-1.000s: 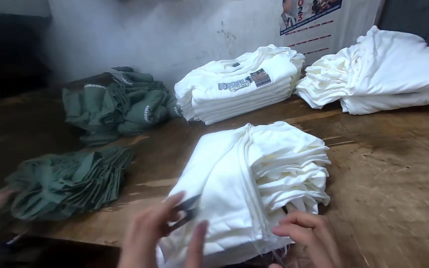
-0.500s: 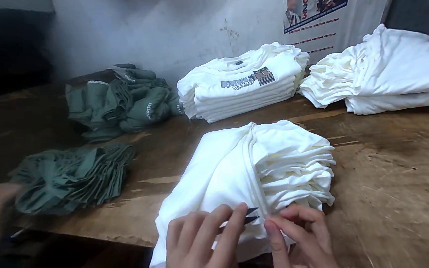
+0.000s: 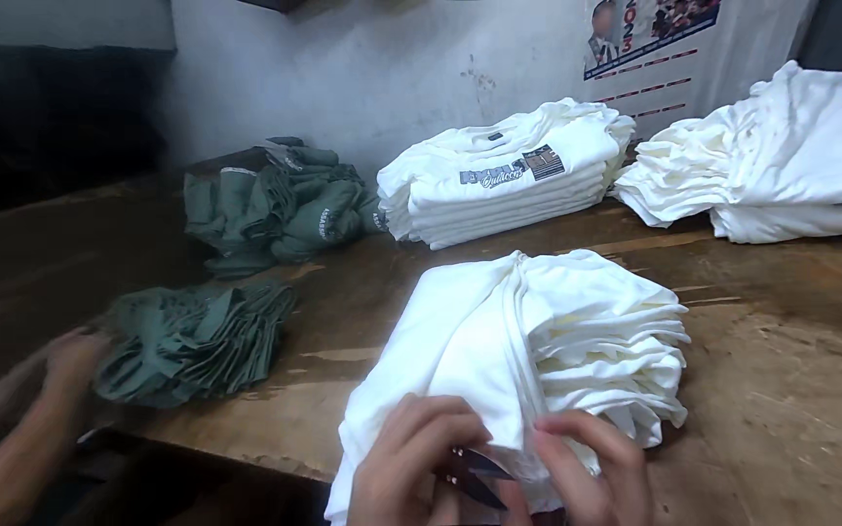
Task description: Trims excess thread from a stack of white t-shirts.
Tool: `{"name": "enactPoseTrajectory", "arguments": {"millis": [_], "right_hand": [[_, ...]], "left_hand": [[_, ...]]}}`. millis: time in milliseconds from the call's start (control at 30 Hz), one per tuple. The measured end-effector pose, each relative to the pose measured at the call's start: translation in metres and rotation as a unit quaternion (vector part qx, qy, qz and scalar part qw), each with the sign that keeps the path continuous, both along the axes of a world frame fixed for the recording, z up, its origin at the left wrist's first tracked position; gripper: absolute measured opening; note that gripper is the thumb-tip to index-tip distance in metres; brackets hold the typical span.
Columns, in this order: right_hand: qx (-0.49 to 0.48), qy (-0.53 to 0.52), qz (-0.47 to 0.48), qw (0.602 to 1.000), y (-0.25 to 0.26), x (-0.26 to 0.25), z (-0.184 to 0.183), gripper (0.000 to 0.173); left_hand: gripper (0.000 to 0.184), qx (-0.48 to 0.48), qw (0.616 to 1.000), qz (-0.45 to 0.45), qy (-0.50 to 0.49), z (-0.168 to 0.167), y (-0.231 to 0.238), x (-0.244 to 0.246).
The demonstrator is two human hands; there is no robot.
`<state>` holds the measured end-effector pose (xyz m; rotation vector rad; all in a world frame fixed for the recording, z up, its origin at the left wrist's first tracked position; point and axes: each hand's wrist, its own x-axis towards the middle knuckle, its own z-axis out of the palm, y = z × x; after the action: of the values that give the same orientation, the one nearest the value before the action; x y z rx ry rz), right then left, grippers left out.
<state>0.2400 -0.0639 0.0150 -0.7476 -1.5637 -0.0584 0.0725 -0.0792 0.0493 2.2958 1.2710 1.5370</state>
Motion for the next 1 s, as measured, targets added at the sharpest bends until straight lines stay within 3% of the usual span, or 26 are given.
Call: {"name": "enactPoseTrajectory", "arguments": {"millis": [100, 167, 200, 233, 267, 300, 400, 467, 500, 600, 733, 867, 1000], "right_hand": [[-0.052, 0.133, 0.151, 0.978, 0.014, -0.016, 0.011, 0.009], [-0.124, 0.240, 0.259, 0.927, 0.026, -0.017, 0.020, 0.010], [-0.140, 0.248, 0.300, 0.910, 0.031, -0.014, 0.020, 0.011], [-0.140, 0.217, 0.326, 0.909, 0.034, -0.011, 0.018, 0.025], [-0.131, 0.172, 0.321, 0.922, 0.035, -0.008, 0.016, 0.044], [-0.114, 0.127, 0.285, 0.943, 0.032, -0.006, 0.014, 0.051], [0.005, 0.047, 0.083, 0.995, 0.020, 0.000, -0.003, 0.010], [0.052, 0.034, 0.031, 0.998, 0.013, 0.011, -0.010, 0.006], [0.054, 0.037, 0.040, 0.997, 0.010, 0.015, -0.012, 0.008], [0.040, 0.048, 0.086, 0.994, 0.001, 0.019, -0.019, 0.010], [0.065, 0.025, 0.105, 0.992, -0.004, 0.018, -0.021, 0.008], [0.075, 0.015, 0.115, 0.990, -0.002, 0.016, -0.020, 0.007], [0.032, 0.062, 0.158, 0.985, 0.000, 0.018, -0.022, 0.008]], "left_hand": [[0.014, -0.007, 0.999, -0.011, -0.039, 0.009, 0.009, -0.005], [0.012, -0.016, 0.997, -0.005, -0.075, 0.012, 0.018, -0.007], [0.012, -0.024, 0.995, -0.003, -0.094, 0.012, 0.022, -0.007], [0.014, -0.036, 0.994, 0.001, -0.107, 0.012, 0.025, -0.008], [0.015, -0.050, 0.992, 0.003, -0.116, 0.013, 0.025, -0.008], [0.015, -0.063, 0.991, 0.001, -0.121, 0.015, 0.025, -0.007], [0.023, -0.097, 0.986, -0.029, -0.130, 0.015, 0.017, -0.008], [0.038, -0.085, 0.987, -0.062, -0.119, 0.010, 0.013, -0.012], [0.042, -0.058, 0.991, -0.068, -0.098, 0.007, 0.011, -0.015], [0.022, 0.099, 0.995, 0.006, 0.021, -0.001, 0.004, -0.016], [0.013, 0.271, 0.945, 0.108, 0.144, -0.007, 0.001, -0.006], [0.013, 0.304, 0.924, 0.113, 0.202, -0.003, 0.002, 0.000], [0.012, 0.296, 0.929, 0.129, 0.179, 0.000, 0.001, -0.005]]}}
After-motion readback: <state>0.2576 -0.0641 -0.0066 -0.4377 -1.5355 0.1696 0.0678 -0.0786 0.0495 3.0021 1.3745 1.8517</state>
